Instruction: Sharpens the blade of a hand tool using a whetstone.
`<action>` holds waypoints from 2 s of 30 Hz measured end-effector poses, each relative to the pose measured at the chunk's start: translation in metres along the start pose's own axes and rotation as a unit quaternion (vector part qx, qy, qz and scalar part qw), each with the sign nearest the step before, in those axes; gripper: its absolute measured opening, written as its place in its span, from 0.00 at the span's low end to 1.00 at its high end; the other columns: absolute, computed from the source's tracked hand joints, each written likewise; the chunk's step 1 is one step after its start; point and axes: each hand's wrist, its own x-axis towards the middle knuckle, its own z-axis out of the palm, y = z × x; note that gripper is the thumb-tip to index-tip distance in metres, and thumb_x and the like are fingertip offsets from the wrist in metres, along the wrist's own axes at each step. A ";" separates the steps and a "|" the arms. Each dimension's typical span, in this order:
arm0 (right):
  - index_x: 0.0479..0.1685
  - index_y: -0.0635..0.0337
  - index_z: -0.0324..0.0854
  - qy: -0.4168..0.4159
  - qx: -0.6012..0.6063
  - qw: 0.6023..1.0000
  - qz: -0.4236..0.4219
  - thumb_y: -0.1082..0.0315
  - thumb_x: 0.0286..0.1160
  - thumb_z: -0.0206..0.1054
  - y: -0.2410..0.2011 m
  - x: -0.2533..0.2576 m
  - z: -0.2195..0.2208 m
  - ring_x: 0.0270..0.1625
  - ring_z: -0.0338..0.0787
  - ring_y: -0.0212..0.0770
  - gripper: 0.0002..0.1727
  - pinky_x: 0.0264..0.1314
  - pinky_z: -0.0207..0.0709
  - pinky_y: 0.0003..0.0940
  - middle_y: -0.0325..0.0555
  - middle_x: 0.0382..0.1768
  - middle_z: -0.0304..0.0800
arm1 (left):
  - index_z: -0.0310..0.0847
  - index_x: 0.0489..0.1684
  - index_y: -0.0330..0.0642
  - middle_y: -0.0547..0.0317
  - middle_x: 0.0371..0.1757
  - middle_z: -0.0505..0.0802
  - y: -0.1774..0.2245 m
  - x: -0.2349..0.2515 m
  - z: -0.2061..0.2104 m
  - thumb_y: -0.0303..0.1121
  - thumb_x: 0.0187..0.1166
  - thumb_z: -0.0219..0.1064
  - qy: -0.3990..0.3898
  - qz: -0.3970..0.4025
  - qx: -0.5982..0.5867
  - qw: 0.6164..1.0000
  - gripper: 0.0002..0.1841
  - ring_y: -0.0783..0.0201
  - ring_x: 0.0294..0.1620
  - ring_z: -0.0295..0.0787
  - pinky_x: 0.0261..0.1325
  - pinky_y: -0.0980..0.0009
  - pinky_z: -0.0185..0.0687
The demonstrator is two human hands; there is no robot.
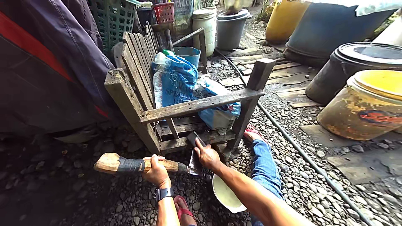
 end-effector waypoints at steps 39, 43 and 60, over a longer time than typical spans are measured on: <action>0.99 0.33 0.38 -0.008 -0.092 0.995 -0.042 0.42 0.95 0.37 0.006 -0.019 0.000 0.62 0.87 0.76 0.35 0.62 0.78 0.68 0.78 0.76 0.73 | 0.79 0.36 0.37 0.61 0.20 0.86 0.006 0.018 0.007 0.26 0.77 0.65 -0.054 -0.104 0.066 0.991 0.02 0.65 0.19 0.86 0.30 0.66 0.89; 0.99 0.34 0.37 0.016 -0.036 0.999 0.028 0.42 0.95 0.32 -0.010 0.015 -0.021 0.69 0.87 0.66 0.34 0.69 0.78 0.62 0.66 0.72 0.82 | 0.76 0.29 0.39 0.66 0.14 0.85 0.006 0.018 0.019 0.20 0.69 0.63 -0.051 -0.037 0.044 0.997 0.04 0.70 0.14 0.84 0.25 0.72 0.87; 0.99 0.33 0.39 -0.010 -0.103 0.993 -0.052 0.43 0.95 0.37 0.005 -0.013 0.009 0.58 0.90 0.70 0.34 0.60 0.81 0.63 0.73 0.70 0.80 | 0.75 0.36 0.34 0.64 0.14 0.83 0.002 0.060 0.039 0.16 0.69 0.68 -0.047 -0.126 0.081 0.988 0.07 0.71 0.11 0.81 0.21 0.75 0.83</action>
